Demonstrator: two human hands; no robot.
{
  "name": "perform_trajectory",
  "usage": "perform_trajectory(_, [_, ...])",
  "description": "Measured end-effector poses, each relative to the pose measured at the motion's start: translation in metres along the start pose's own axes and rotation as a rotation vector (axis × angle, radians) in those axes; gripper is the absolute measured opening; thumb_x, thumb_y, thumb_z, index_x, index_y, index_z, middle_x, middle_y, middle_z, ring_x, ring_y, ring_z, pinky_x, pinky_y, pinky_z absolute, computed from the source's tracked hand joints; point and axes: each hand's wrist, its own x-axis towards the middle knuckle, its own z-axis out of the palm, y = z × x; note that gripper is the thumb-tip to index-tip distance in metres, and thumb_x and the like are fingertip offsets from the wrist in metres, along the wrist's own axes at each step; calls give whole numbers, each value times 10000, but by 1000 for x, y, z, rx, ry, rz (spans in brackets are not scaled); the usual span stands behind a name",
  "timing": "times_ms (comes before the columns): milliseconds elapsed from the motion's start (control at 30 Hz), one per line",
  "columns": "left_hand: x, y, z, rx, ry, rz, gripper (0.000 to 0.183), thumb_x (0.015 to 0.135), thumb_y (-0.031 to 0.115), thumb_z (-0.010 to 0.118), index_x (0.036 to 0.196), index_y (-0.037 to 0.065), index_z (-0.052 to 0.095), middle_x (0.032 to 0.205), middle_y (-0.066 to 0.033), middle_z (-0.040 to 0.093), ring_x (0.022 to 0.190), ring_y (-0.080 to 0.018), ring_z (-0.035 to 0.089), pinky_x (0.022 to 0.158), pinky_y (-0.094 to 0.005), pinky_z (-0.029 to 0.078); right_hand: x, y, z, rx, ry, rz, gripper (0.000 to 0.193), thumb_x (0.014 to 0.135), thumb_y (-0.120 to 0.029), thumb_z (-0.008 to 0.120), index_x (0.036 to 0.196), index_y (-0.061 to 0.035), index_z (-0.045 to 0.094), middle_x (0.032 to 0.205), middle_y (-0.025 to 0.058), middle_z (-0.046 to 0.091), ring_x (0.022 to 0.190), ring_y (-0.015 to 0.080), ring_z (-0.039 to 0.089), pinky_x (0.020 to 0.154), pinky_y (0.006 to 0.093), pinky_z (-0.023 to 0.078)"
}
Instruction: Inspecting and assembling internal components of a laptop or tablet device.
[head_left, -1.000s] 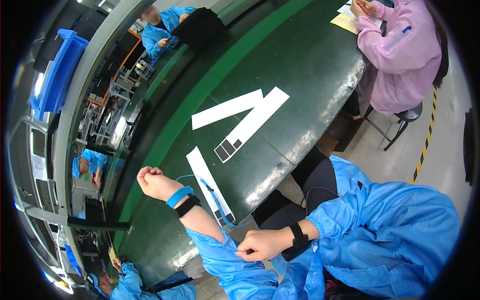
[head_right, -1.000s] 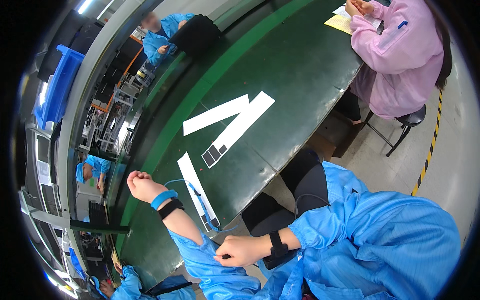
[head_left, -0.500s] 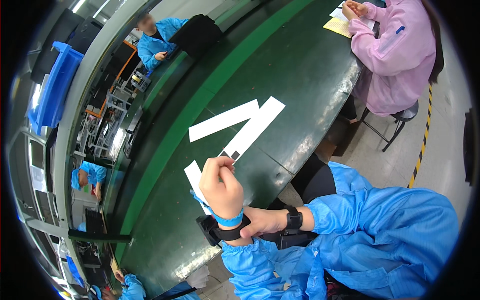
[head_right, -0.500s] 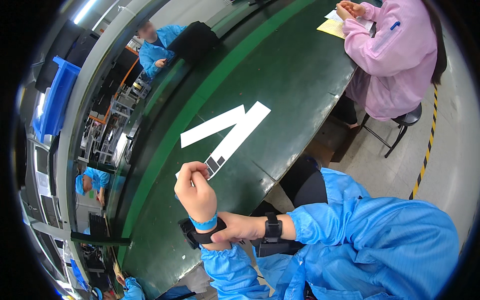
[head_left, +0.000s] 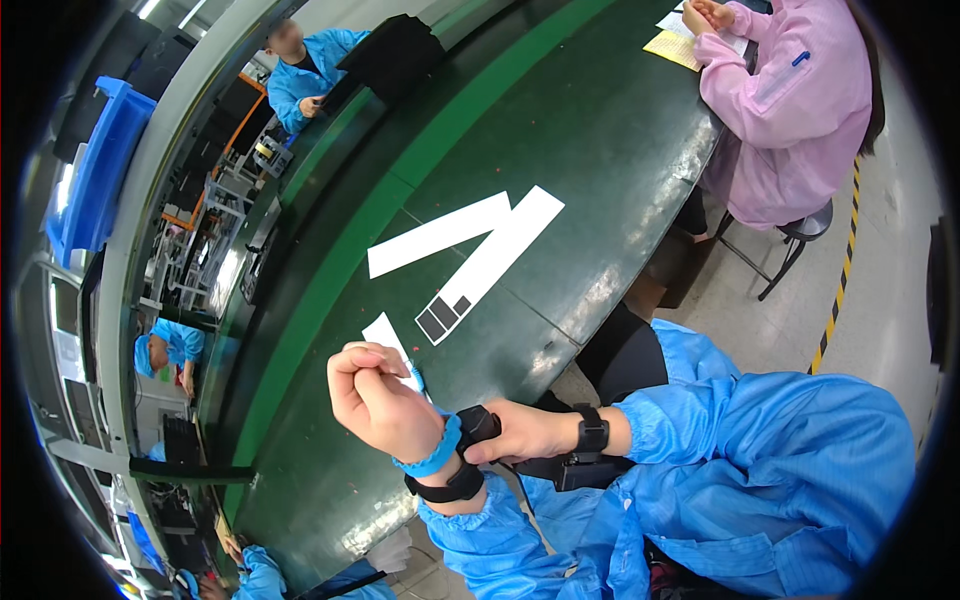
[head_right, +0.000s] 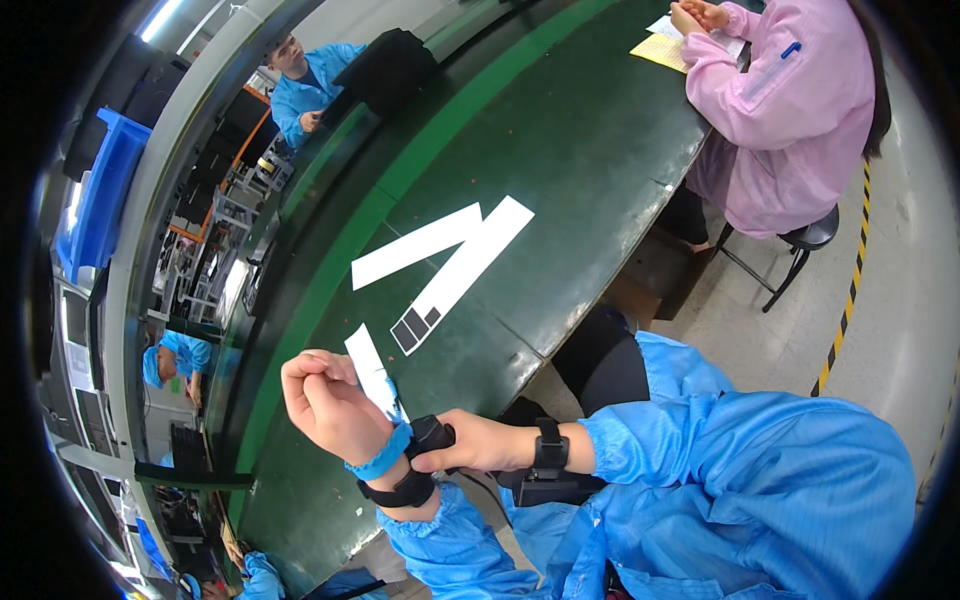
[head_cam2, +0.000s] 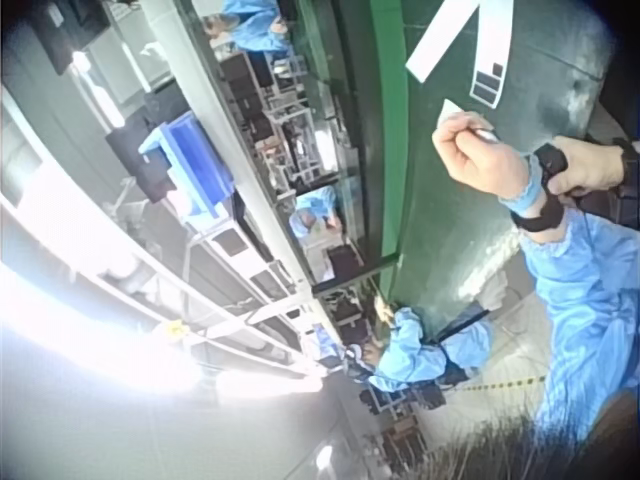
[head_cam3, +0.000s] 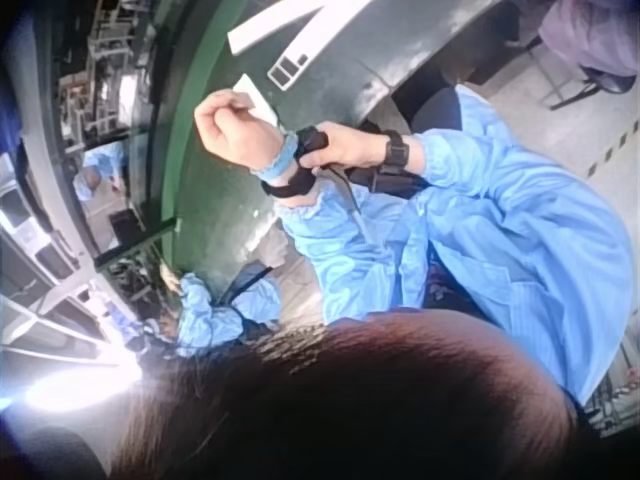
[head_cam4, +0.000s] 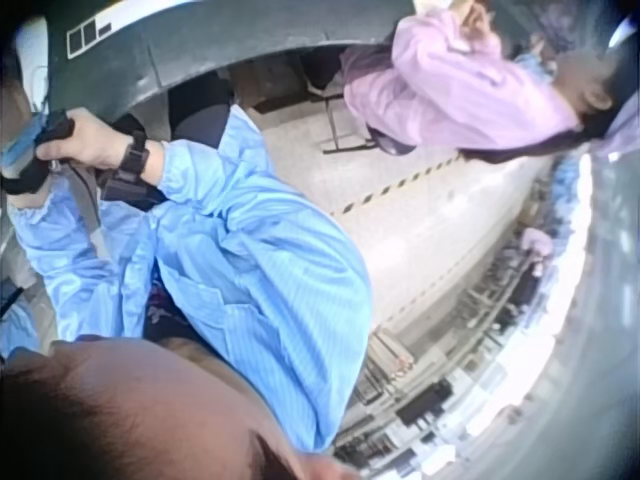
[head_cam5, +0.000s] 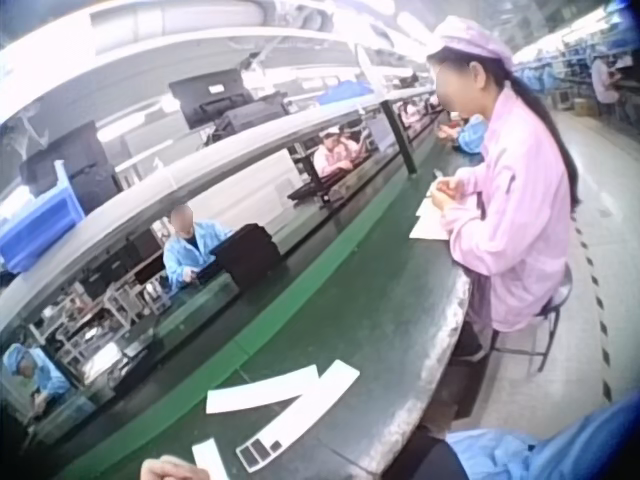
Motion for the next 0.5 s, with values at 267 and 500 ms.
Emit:
perform_trajectory(267, [3,-10,-15,1198,-334,543,188,756,-130,441,794,-8,579,713,-114,547,619,-221,537,576,-293,417,-7,-19,10,-291,101,157,511,920,-468,583,986,36,632,793,29,619,741,91,542,658,257,454])
perform_trajectory(500, [-11,-5,-43,591,-93,16,145,915,-14,455,1017,-36,555,780,-42,550,705,-104,518,643,-238,430,-16,-32,-25,-536,312,-76,298,918,-271,614,999,14,650,865,58,676,755,123,633,690,262,505])
